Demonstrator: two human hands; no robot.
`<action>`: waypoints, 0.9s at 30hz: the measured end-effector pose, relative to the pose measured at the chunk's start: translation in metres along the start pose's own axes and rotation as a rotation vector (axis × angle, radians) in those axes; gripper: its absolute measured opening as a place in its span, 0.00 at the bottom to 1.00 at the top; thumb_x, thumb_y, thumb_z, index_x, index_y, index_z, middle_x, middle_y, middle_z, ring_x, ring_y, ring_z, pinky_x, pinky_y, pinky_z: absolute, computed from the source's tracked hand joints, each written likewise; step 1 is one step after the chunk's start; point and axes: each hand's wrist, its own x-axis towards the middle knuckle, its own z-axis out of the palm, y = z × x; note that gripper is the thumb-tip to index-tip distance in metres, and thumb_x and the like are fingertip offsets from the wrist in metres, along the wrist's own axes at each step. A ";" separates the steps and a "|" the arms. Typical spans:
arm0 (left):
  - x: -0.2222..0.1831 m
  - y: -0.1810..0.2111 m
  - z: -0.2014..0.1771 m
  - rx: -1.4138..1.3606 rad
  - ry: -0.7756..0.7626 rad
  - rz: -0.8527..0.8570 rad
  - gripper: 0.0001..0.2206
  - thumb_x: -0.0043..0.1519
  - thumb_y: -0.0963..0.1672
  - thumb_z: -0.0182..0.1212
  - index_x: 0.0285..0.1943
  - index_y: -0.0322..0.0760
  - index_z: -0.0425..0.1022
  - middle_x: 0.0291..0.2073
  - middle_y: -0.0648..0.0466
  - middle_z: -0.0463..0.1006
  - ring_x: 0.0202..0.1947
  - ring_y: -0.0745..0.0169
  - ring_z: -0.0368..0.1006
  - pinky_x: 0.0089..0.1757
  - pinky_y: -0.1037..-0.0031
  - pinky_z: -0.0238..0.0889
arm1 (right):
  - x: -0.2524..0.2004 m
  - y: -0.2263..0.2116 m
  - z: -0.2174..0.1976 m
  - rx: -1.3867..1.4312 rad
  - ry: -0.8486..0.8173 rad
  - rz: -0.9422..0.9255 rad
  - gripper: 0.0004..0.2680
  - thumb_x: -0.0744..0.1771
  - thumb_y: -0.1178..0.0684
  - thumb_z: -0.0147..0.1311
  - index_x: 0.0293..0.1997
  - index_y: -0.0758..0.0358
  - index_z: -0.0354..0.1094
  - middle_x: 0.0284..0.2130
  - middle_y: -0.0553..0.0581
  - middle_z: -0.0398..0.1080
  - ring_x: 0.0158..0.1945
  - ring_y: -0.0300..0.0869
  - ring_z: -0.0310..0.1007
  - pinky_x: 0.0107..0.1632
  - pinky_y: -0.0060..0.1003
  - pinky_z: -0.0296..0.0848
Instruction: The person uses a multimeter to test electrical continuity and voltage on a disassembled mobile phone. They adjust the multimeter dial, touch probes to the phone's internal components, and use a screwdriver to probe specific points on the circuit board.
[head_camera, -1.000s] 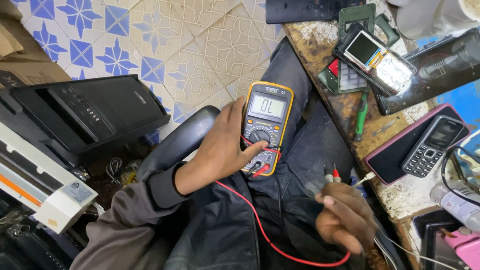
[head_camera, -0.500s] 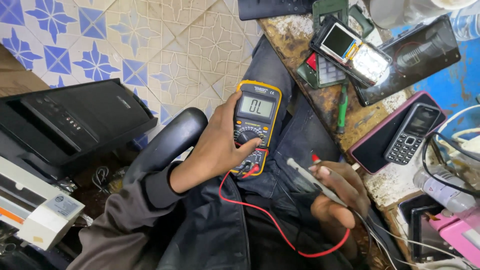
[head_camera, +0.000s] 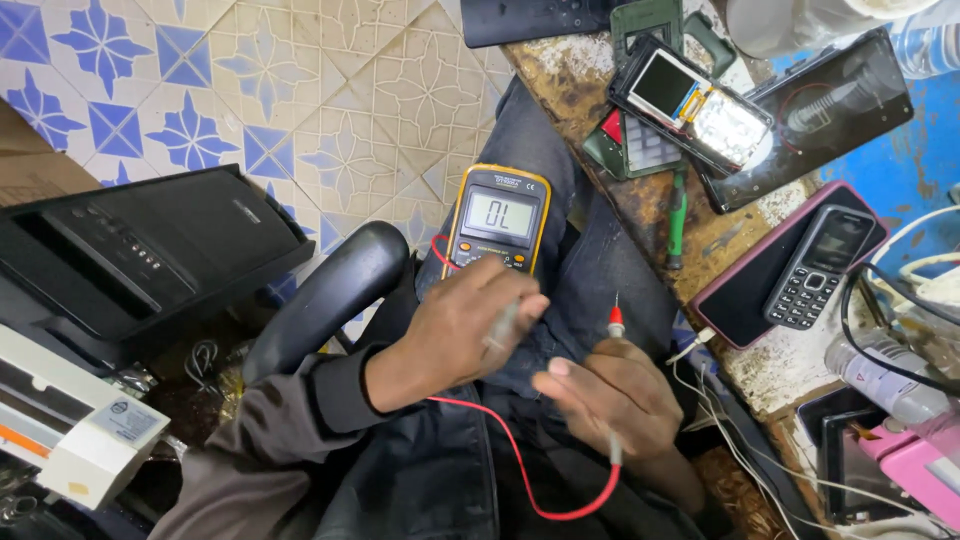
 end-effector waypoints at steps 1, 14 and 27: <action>0.000 0.002 -0.005 -0.006 -0.006 0.002 0.08 0.72 0.46 0.52 0.43 0.40 0.72 0.32 0.54 0.65 0.28 0.56 0.67 0.29 0.67 0.62 | -0.002 0.005 0.002 -0.006 0.001 0.006 0.08 0.64 0.59 0.66 0.43 0.65 0.72 0.32 0.53 0.72 0.26 0.40 0.68 0.36 0.37 0.78; -0.015 0.001 -0.013 -0.718 0.094 -0.412 0.21 0.72 0.51 0.46 0.55 0.29 0.76 0.35 0.45 0.86 0.40 0.60 0.85 0.47 0.72 0.77 | 0.006 -0.002 0.007 0.149 0.079 0.268 0.33 0.75 0.31 0.16 0.43 0.72 0.71 0.23 0.63 0.74 0.31 0.53 0.79 0.46 0.51 0.82; -0.012 0.001 -0.018 -0.541 0.095 -0.338 0.18 0.72 0.48 0.46 0.51 0.32 0.78 0.35 0.53 0.87 0.37 0.68 0.82 0.43 0.78 0.73 | 0.006 -0.005 0.016 0.019 0.060 0.166 0.30 0.76 0.36 0.19 0.43 0.72 0.72 0.21 0.61 0.74 0.31 0.53 0.81 0.44 0.49 0.83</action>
